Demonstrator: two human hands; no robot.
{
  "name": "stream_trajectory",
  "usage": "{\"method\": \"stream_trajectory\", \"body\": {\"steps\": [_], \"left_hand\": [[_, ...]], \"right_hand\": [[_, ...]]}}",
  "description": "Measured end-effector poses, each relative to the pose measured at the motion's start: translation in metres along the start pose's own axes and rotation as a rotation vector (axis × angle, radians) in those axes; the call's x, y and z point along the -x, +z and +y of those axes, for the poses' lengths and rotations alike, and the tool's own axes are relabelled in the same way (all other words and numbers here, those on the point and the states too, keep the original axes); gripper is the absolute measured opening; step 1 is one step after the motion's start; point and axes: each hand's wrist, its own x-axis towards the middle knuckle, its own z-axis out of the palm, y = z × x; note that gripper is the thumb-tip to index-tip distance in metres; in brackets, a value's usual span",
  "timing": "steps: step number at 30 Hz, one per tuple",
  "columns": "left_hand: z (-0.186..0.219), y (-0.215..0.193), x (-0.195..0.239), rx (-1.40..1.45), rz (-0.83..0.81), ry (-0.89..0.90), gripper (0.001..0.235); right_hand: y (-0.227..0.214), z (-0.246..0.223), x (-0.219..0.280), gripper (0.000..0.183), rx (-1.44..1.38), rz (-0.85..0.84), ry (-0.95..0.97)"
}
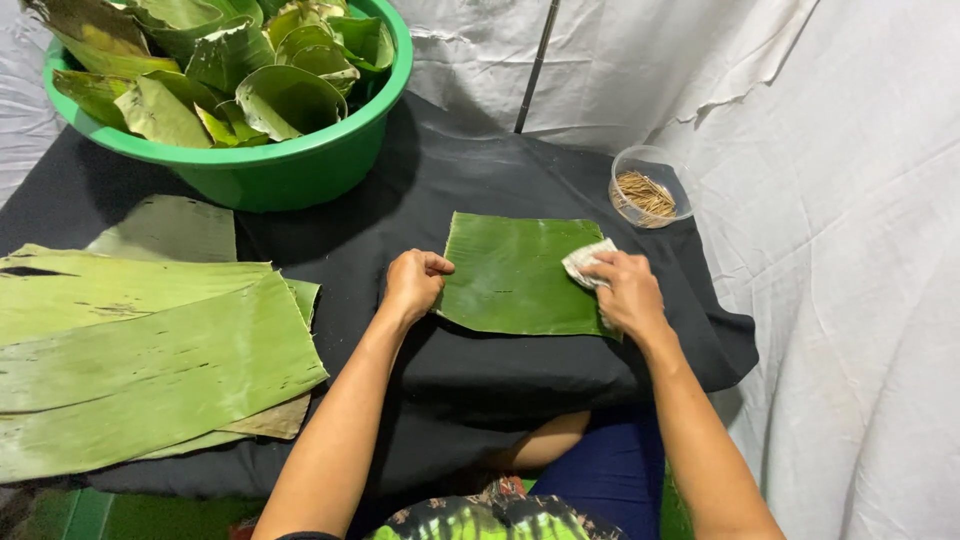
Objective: Cleaning banana leaves with a cloth and folding them into cone shapes for food wrapping
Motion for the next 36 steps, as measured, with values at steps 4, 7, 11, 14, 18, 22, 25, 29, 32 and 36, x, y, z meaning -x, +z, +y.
{"method": "stream_trajectory", "body": {"steps": [4, 7, 11, 14, 18, 22, 25, 29, 32, 36], "left_hand": [[-0.002, 0.001, 0.0, -0.011, -0.003, 0.0, 0.03], [-0.002, -0.001, 0.002, 0.02, -0.013, 0.027, 0.031], [-0.001, -0.005, 0.002, 0.007, -0.018, 0.038, 0.033], [0.001, -0.006, 0.004, 0.022, -0.032, 0.024, 0.033], [0.003, -0.007, 0.005, 0.036, -0.04, 0.001, 0.035], [0.006, -0.007, 0.006, 0.017, -0.047, -0.002, 0.036], [0.005, -0.006, 0.006, 0.006, -0.043, 0.0, 0.036], [0.01, -0.008, 0.012, 0.018, -0.042, -0.016, 0.037], [0.009, -0.008, 0.013, 0.005, -0.045, -0.005, 0.037], [0.009, -0.011, 0.012, 0.006, -0.041, 0.0, 0.037]], "right_hand": [[0.005, -0.075, -0.034, 0.049, -0.104, 0.092, -0.166], [0.029, -0.128, -0.059, 0.053, -0.193, 0.041, -0.272], [0.048, -0.147, -0.075, 0.053, -0.14, -0.023, -0.283], [0.041, -0.126, -0.069, 0.052, -0.122, -0.028, -0.205], [0.02, -0.076, -0.054, 0.051, -0.078, 0.033, -0.049], [0.032, -0.006, -0.052, 0.053, 0.056, 0.07, -0.022], [0.026, -0.009, -0.052, 0.05, 0.057, 0.107, 0.061], [0.035, -0.071, -0.049, 0.048, -0.077, 0.162, -0.03], [0.038, -0.101, -0.037, 0.045, -0.091, 0.055, 0.012], [0.024, -0.092, -0.039, 0.04, -0.241, -0.082, 0.111]]}}
